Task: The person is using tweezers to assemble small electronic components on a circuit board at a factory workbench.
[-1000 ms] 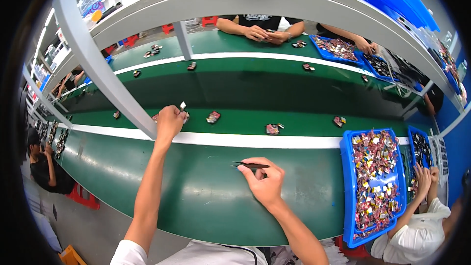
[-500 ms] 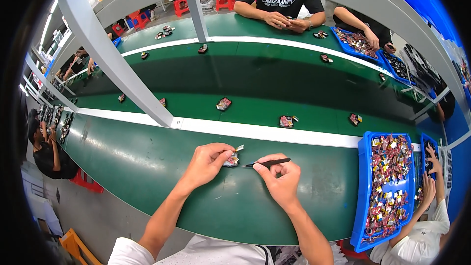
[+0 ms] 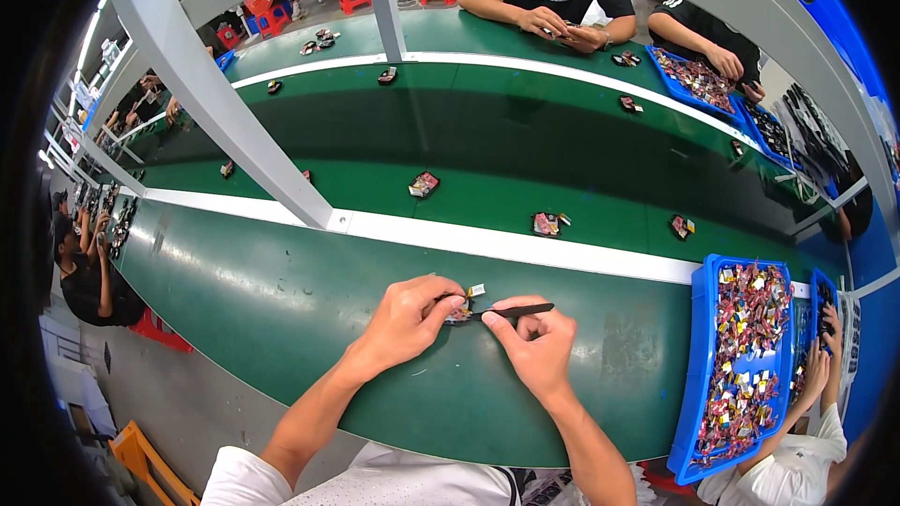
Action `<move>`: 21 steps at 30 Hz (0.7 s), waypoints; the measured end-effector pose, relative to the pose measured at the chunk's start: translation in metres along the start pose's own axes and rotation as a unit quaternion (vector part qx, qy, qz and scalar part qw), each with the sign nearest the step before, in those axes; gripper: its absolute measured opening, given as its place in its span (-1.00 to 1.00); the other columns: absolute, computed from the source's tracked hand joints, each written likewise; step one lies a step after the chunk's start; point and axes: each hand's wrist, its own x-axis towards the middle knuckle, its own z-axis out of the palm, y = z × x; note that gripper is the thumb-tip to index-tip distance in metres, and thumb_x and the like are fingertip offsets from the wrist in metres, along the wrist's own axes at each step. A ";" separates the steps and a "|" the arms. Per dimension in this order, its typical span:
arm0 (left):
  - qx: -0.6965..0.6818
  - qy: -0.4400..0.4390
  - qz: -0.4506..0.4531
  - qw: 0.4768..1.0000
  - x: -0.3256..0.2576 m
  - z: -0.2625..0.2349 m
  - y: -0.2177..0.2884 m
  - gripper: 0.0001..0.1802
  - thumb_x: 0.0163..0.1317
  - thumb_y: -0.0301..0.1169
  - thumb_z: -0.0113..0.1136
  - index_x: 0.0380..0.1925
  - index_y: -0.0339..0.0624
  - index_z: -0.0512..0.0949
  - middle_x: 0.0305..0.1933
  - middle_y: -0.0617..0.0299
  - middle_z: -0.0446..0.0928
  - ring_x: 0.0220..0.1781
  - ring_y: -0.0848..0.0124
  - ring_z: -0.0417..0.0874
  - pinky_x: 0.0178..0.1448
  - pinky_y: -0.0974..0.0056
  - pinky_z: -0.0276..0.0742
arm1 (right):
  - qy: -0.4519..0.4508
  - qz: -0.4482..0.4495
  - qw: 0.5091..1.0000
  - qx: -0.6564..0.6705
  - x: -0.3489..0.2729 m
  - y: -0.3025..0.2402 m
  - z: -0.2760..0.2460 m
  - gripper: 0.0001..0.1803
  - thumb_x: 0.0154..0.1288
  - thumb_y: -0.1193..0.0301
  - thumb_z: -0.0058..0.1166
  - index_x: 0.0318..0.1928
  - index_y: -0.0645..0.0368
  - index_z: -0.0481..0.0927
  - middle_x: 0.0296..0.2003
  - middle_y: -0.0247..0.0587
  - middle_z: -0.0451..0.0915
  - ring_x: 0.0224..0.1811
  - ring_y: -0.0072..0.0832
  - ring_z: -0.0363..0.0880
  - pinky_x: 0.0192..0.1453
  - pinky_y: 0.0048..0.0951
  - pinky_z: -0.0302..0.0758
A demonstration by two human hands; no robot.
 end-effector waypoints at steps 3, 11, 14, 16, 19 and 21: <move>0.001 0.002 0.012 1.000 -0.001 0.001 0.000 -0.90 0.33 -0.55 0.28 -0.20 -0.35 0.67 -0.35 0.08 0.66 -0.53 0.38 0.53 -0.42 0.27 0.43 | -0.003 0.029 0.999 0.037 0.001 0.001 -0.002 -0.87 0.19 0.60 0.43 -0.25 0.29 0.74 -0.65 -0.65 0.37 -0.65 -0.89 0.13 -0.58 -0.66 -0.01; -0.003 0.000 0.037 0.999 0.000 0.001 -0.001 -0.90 0.32 -0.56 0.29 -0.20 -0.35 0.68 -0.36 0.06 0.65 -0.50 0.31 0.57 -0.38 0.23 0.47 | -0.013 0.093 0.986 0.141 0.002 0.004 -0.002 -0.87 0.25 0.65 0.36 -0.21 0.35 0.69 -0.51 -0.53 0.53 -0.56 -0.88 0.28 -0.53 -0.71 0.15; -0.018 0.011 0.059 0.998 0.001 0.001 -0.002 -0.90 0.33 -0.56 0.28 -0.20 -0.34 0.69 -0.38 0.08 0.64 -0.54 0.35 0.59 -0.42 0.27 0.47 | 0.000 0.116 0.980 0.164 0.003 -0.004 -0.002 -0.84 0.25 0.67 0.35 -0.17 0.38 0.67 -0.39 -0.34 0.65 -0.46 -0.80 0.50 -0.44 -0.73 0.36; -0.074 -0.020 0.004 0.997 0.000 -0.001 -0.003 -0.86 0.36 -0.55 0.26 -0.13 -0.35 0.69 -0.35 0.11 0.67 -0.55 0.44 0.63 -0.50 0.35 0.47 | -0.013 0.156 0.971 0.178 0.004 -0.008 -0.006 -0.83 0.25 0.68 0.34 -0.16 0.40 0.65 -0.30 -0.19 0.71 -0.35 -0.68 0.64 -0.35 -0.70 0.49; -0.185 -0.088 -0.151 0.967 0.004 -0.009 0.005 -0.78 0.40 -0.54 0.23 0.00 -0.39 0.66 -0.27 0.12 0.70 -0.53 0.49 0.67 -0.56 0.42 0.49 | -0.011 0.173 0.966 0.192 0.006 -0.012 -0.009 -0.84 0.25 0.67 0.33 -0.16 0.37 0.66 -0.33 -0.18 0.72 -0.35 -0.67 0.67 -0.40 -0.71 0.45; -0.235 -0.113 -0.176 0.949 0.005 -0.011 0.001 -0.73 0.42 -0.54 0.20 0.07 -0.43 0.61 -0.23 0.09 0.70 -0.48 0.47 0.70 -0.55 0.42 0.52 | -0.011 0.182 0.964 0.196 0.006 -0.013 -0.011 -0.84 0.25 0.66 0.33 -0.17 0.36 0.66 -0.34 -0.18 0.72 -0.40 -0.70 0.63 -0.45 -0.72 0.37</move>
